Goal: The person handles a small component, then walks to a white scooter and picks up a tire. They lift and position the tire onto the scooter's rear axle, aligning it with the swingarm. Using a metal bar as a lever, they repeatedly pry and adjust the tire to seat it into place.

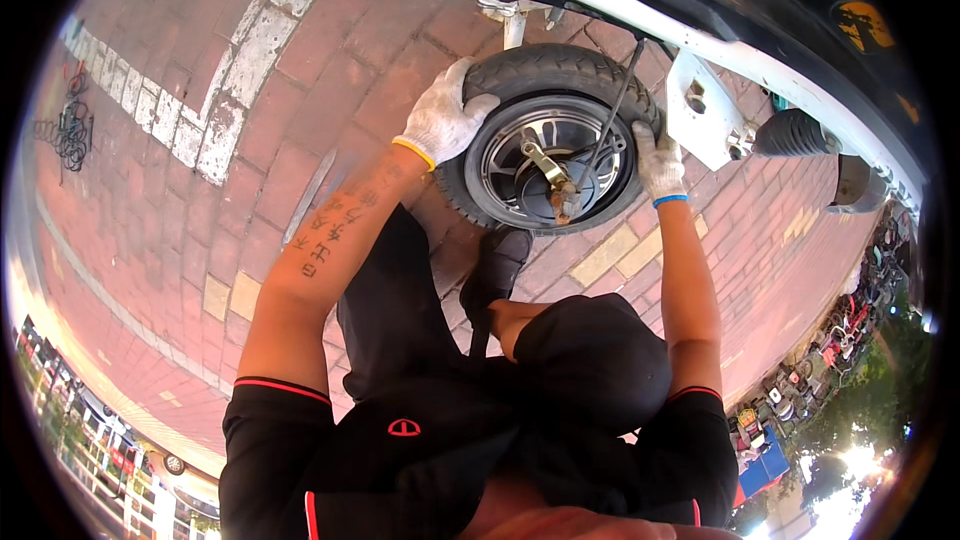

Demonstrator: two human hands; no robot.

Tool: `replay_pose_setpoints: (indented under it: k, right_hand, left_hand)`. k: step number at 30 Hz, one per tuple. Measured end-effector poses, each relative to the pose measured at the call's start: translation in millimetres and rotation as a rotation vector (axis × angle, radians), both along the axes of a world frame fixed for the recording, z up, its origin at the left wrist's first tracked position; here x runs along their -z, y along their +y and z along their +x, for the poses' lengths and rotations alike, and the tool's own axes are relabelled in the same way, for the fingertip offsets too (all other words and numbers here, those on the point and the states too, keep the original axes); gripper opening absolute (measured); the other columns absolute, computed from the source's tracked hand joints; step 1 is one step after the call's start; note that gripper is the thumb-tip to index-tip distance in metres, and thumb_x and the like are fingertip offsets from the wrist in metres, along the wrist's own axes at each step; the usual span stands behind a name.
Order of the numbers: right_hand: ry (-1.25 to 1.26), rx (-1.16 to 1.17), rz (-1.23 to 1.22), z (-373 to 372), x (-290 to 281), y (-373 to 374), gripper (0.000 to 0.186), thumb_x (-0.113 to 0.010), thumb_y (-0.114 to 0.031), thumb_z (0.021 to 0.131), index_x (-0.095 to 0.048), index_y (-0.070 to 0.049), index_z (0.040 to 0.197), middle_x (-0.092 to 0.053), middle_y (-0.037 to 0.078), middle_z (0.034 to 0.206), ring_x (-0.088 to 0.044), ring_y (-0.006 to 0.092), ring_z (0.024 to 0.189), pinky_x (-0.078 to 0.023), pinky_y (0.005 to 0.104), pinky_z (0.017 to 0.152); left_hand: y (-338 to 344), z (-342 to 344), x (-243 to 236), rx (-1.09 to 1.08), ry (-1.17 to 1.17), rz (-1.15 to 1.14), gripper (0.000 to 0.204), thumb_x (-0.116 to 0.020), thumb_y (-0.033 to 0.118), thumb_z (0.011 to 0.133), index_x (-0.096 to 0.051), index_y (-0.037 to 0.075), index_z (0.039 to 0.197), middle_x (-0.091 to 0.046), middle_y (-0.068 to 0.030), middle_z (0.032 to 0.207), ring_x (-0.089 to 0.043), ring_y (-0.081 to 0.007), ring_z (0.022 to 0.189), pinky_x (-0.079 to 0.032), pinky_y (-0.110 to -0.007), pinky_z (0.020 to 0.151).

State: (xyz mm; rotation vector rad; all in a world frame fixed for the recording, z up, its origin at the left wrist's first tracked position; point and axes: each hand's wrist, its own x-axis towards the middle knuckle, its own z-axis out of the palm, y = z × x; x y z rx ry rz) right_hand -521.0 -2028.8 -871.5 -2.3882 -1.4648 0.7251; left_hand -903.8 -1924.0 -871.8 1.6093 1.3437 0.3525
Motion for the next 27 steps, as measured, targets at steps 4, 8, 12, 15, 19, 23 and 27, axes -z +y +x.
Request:
replay_pose_setpoints:
  k: [4, 8, 12, 15, 19, 23, 27]
  right_hand:
    - [-0.092, -0.013, -0.066, 20.2, 25.4, -12.6, 0.085, -0.062, -0.060, 0.099, -0.044, 0.002, 0.154, -0.045, 0.031, 0.155, -0.041, 0.0430, 0.146, -0.032, 0.0447, 0.121]
    - [0.257, 0.089, -0.074, -3.0, -30.2, 9.0, 0.085, -0.068, -0.057, 0.097, -0.047, 0.005, 0.151, -0.052, 0.027, 0.151, -0.049, 0.0396, 0.140, -0.035, 0.0416, 0.118]
    - [0.343, 0.131, 0.085, -6.3, -7.0, -6.5, 0.080, -0.076, -0.049, 0.094, -0.050, 0.005, 0.148, -0.057, 0.024, 0.147, -0.054, 0.0379, 0.134, -0.037, 0.0414, 0.116]
    - [0.046, 0.116, 0.115, 9.9, 20.5, -11.6, 0.077, -0.075, -0.052, 0.093, -0.057, 0.003, 0.143, -0.066, 0.026, 0.135, -0.060, 0.0396, 0.127, -0.043, 0.0454, 0.111]
    - [0.084, 0.063, 0.123, 6.1, 8.9, -9.7, 0.079, -0.074, -0.051, 0.093, -0.054, 0.004, 0.146, -0.063, 0.026, 0.139, -0.058, 0.0393, 0.130, -0.041, 0.0451, 0.114]
    - [0.385, 0.146, 0.128, 24.6, 18.0, -15.7, 0.087, -0.078, -0.052, 0.089, -0.051, 0.005, 0.149, -0.062, 0.018, 0.140, -0.058, 0.0271, 0.125, -0.043, 0.0402, 0.112]
    - [0.637, 0.079, -0.027, 37.2, 3.0, -5.3, 0.096, -0.085, -0.053, 0.082, -0.049, 0.006, 0.150, -0.060, 0.013, 0.142, -0.056, 0.0241, 0.126, -0.042, 0.0391, 0.113]
  left_hand:
    - [-1.4, 6.3, -0.7, 0.004, 0.043, -0.021, 0.072, -0.070, 0.044, 0.094, -0.049, 0.002, 0.148, -0.061, -0.0303, 0.136, -0.062, -0.0450, 0.124, -0.050, -0.049, 0.105]
    - [-5.2, -6.9, 3.8, -0.027, 0.051, 0.114, 0.072, -0.070, 0.048, 0.092, -0.051, 0.004, 0.146, -0.066, -0.0295, 0.126, -0.065, -0.0450, 0.117, -0.052, -0.050, 0.101]
    - [-6.2, 5.7, -1.2, -0.037, 0.085, 0.131, 0.069, -0.072, 0.040, 0.092, -0.052, 0.002, 0.145, -0.069, -0.0287, 0.123, -0.068, -0.0440, 0.115, -0.054, -0.048, 0.099]
    - [-3.3, 7.5, 3.1, -0.046, 0.095, 0.125, 0.067, -0.073, 0.040, 0.091, -0.054, 0.002, 0.143, -0.071, -0.0279, 0.120, -0.069, -0.0439, 0.112, -0.055, -0.048, 0.096]
    - [-9.7, 3.5, 1.4, -0.076, 0.093, 0.142, 0.069, -0.075, 0.044, 0.088, -0.056, 0.005, 0.142, -0.072, -0.0271, 0.116, -0.069, -0.0419, 0.111, -0.055, -0.048, 0.097]
    - [-3.0, 0.0, 5.7, -0.094, -0.122, 0.028, 0.075, -0.080, 0.045, 0.084, -0.057, 0.002, 0.141, -0.070, -0.0273, 0.124, -0.069, -0.0387, 0.116, -0.054, -0.043, 0.101]
    - [8.1, -5.6, 7.1, -0.101, -0.299, -0.284, 0.090, -0.088, 0.039, 0.077, -0.051, -0.005, 0.146, -0.068, -0.0240, 0.132, -0.066, -0.0307, 0.124, -0.050, -0.038, 0.107]
